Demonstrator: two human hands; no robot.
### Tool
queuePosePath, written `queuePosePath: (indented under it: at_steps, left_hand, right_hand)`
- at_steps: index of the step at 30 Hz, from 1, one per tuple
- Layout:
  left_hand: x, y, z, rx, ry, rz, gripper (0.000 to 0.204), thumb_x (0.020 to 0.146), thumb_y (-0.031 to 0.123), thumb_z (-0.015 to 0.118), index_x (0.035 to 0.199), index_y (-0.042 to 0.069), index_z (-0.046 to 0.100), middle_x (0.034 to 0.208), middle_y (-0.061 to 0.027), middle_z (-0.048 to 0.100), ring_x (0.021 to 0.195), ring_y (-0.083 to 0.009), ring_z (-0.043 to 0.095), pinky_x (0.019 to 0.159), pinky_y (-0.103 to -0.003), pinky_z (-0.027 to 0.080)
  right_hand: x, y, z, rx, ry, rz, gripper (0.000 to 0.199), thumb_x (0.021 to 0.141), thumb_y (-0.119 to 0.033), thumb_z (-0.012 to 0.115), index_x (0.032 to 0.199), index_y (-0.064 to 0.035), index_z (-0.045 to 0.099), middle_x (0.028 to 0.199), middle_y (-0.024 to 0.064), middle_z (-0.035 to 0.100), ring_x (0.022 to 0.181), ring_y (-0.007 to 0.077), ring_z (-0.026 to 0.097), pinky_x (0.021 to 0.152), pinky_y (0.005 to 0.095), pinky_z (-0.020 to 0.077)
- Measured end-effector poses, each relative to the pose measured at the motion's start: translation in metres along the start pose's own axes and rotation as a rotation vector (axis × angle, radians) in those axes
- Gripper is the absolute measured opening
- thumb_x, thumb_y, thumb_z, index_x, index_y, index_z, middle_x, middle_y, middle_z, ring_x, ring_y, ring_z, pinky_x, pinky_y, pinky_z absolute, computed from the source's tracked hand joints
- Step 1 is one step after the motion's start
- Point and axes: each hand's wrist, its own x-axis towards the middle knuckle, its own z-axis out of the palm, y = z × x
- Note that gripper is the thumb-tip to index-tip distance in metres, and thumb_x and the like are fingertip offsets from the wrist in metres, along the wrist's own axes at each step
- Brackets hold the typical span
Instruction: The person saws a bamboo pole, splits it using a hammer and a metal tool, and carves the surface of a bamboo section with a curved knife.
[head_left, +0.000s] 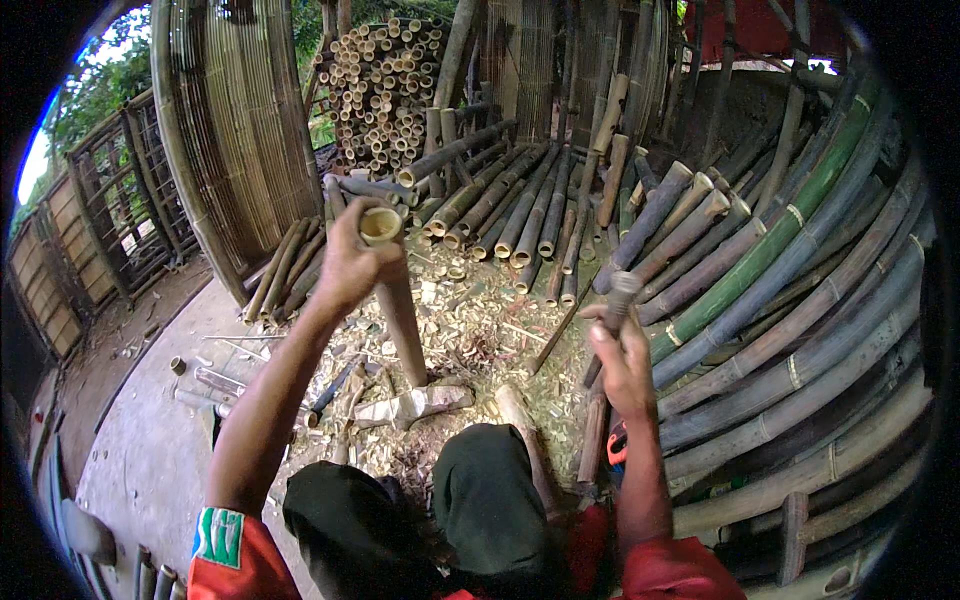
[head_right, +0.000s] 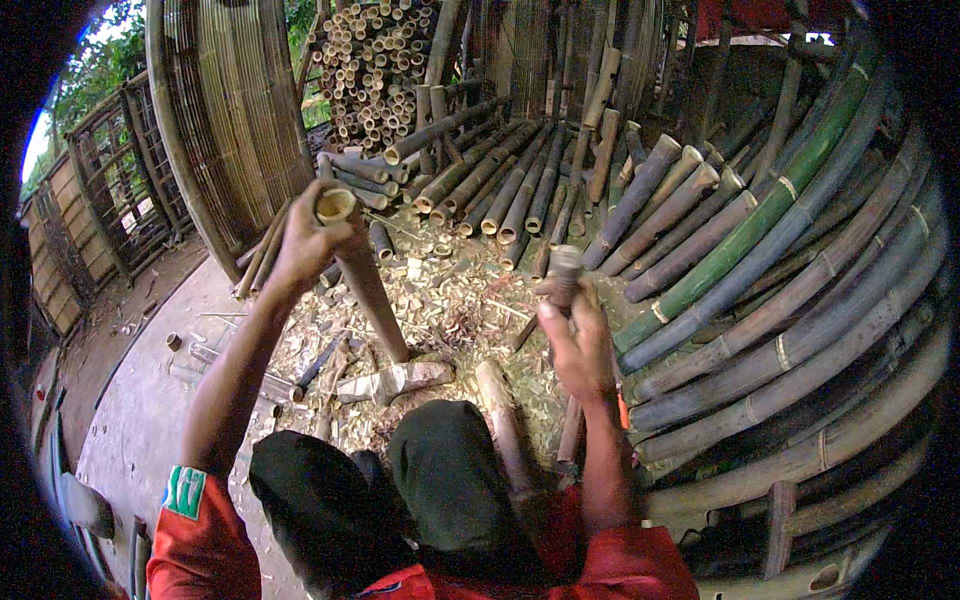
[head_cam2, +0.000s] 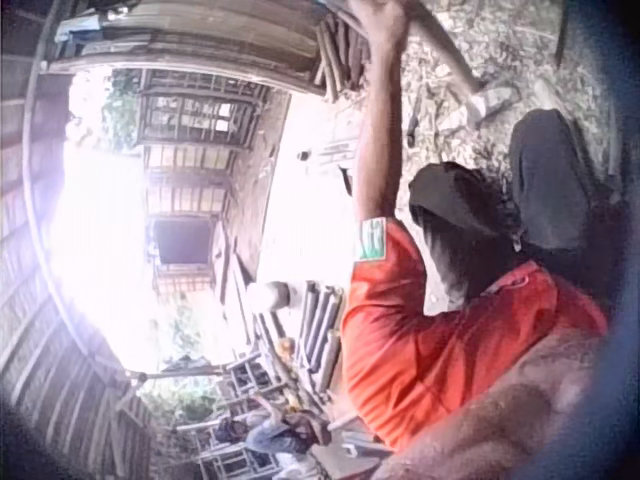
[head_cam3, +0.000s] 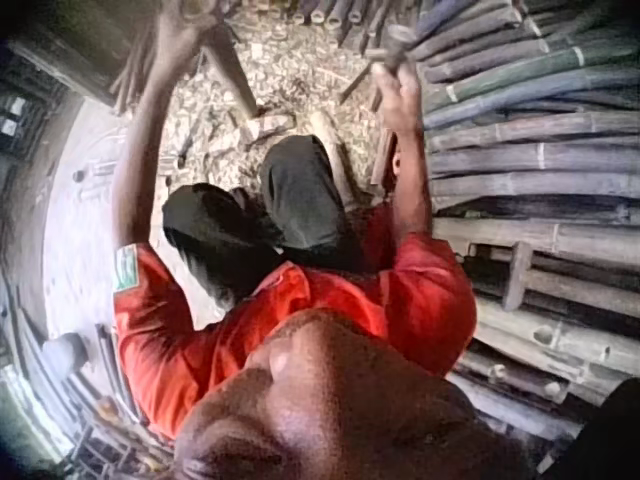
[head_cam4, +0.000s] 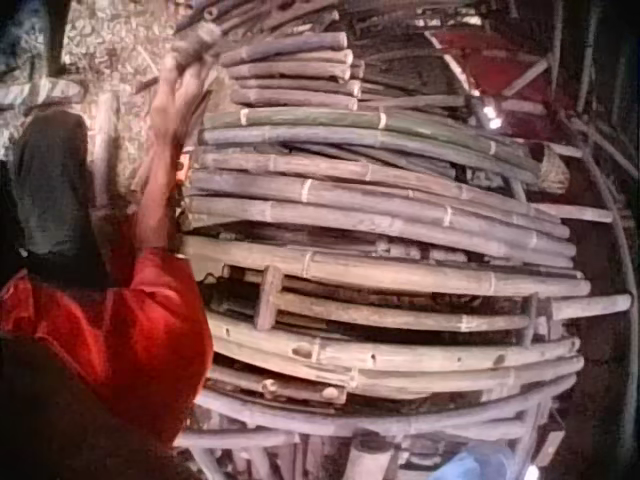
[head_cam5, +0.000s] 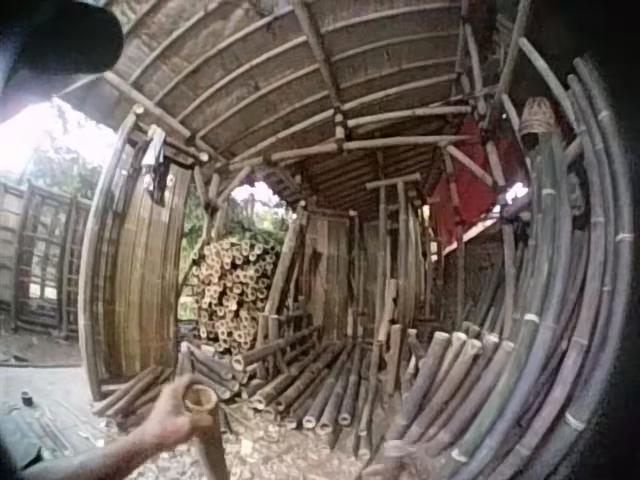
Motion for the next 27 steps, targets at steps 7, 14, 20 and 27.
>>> queuePosePath:
  at_steps: [7,14,20,27]
  left_hand:
    - [-0.061,0.022,0.046,-0.061,0.041,0.092,0.073,0.066,-0.003,0.069,0.132,0.001,0.039,0.116,-0.0185,0.058,0.112,-0.0288,0.062,0.1,-0.039,0.051]
    - [-0.091,0.032,0.048,-0.251,-0.022,0.057,0.083,0.065,-0.005,0.067,0.139,0.003,0.032,0.116,-0.0131,0.054,0.112,-0.0235,0.057,0.101,-0.035,0.046]
    - [-0.092,0.031,0.044,-0.221,0.044,0.142,0.082,0.066,-0.005,0.066,0.141,0.002,0.034,0.118,-0.0148,0.053,0.114,-0.0256,0.056,0.102,-0.037,0.046]
    - [-0.076,-0.01,0.024,0.298,0.65,0.533,0.059,0.088,0.009,0.068,0.139,-0.005,0.04,0.122,-0.0204,0.053,0.112,-0.0342,0.055,0.104,-0.042,0.041]
  right_hand:
    - [0.038,-0.052,-0.028,0.104,-0.212,0.089,0.016,0.093,-0.016,0.07,0.1,-0.0026,0.065,0.08,0.0039,0.063,0.072,0.0142,0.062,0.064,0.0306,0.0522]
    - [0.046,-0.142,0.001,0.62,-0.102,-0.235,0.02,0.096,-0.009,0.064,0.112,0.0019,0.058,0.102,0.0137,0.065,0.077,0.0161,0.068,0.066,0.0312,0.0602]
    - [0.07,-0.137,0.059,0.284,-0.371,-0.288,0.014,0.096,-0.01,0.063,0.106,-0.0005,0.06,0.093,0.0089,0.065,0.073,0.0127,0.065,0.062,0.0275,0.0546]
    - [0.108,-0.176,0.182,-0.098,-0.618,-0.643,0.042,0.087,-0.034,0.074,0.103,0.0035,0.067,0.082,0.0184,0.07,0.079,0.0276,0.072,0.073,0.0415,0.0558]
